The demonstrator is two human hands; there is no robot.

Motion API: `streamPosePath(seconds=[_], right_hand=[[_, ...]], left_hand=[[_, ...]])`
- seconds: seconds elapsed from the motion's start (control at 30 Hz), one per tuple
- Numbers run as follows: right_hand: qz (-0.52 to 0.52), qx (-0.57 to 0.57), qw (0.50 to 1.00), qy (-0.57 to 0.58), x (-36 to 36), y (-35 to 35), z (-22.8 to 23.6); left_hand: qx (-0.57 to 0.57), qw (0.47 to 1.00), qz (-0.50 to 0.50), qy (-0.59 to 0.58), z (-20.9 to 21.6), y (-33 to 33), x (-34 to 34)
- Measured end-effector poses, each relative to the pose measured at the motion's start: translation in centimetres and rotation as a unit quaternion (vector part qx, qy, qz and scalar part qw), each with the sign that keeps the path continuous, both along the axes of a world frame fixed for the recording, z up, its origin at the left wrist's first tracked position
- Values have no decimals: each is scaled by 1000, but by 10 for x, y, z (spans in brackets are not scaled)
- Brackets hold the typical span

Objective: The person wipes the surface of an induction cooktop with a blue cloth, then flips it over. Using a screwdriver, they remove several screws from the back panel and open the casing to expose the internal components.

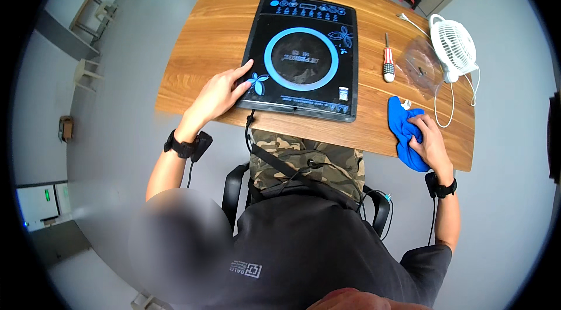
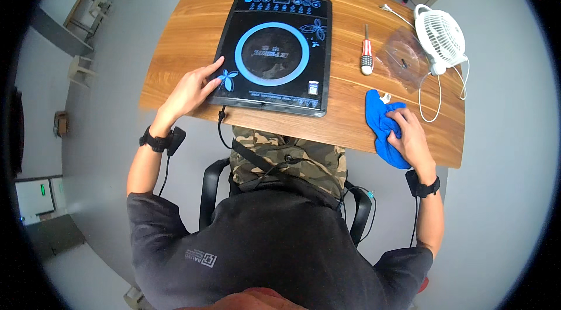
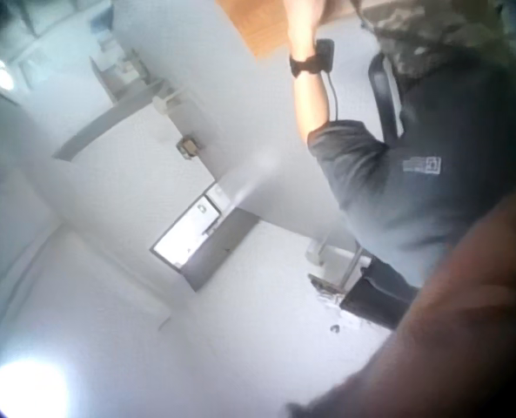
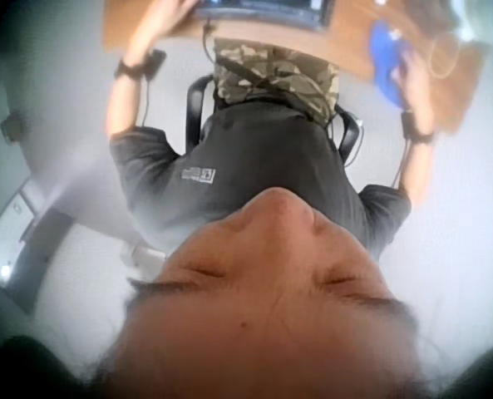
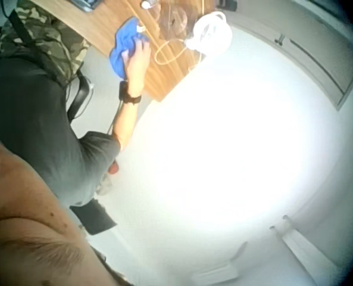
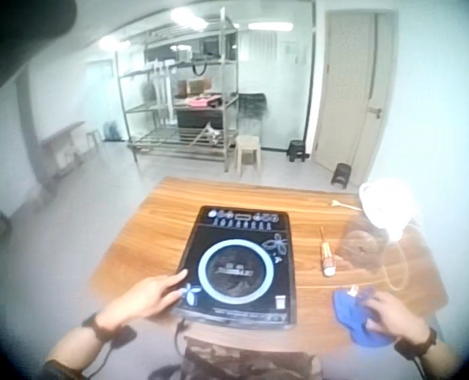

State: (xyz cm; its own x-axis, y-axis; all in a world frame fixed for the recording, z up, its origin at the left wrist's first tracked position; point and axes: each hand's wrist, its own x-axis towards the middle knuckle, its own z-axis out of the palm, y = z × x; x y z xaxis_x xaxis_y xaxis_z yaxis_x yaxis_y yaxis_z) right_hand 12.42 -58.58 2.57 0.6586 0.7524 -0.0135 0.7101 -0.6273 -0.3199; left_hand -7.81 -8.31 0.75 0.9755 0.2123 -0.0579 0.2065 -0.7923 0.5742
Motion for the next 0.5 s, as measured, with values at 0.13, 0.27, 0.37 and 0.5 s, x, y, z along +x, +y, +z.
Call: streamPosePath(seconds=[0.13, 0.27, 0.37, 0.5], right_hand=[[60, 76, 993, -61, -21, 59, 25], [231, 84, 962, -117, -43, 141, 44], [323, 42, 935, -138, -59, 194, 30], [342, 16, 923, -175, -65, 219, 2]], left_hand=[[-3, 999, 0, -45, -14, 5, -5], [0, 1000, 2, -29, -13, 8, -6], [5, 1000, 9, -5, -9, 10, -10], [28, 1000, -5, 8, -9, 11, -4]])
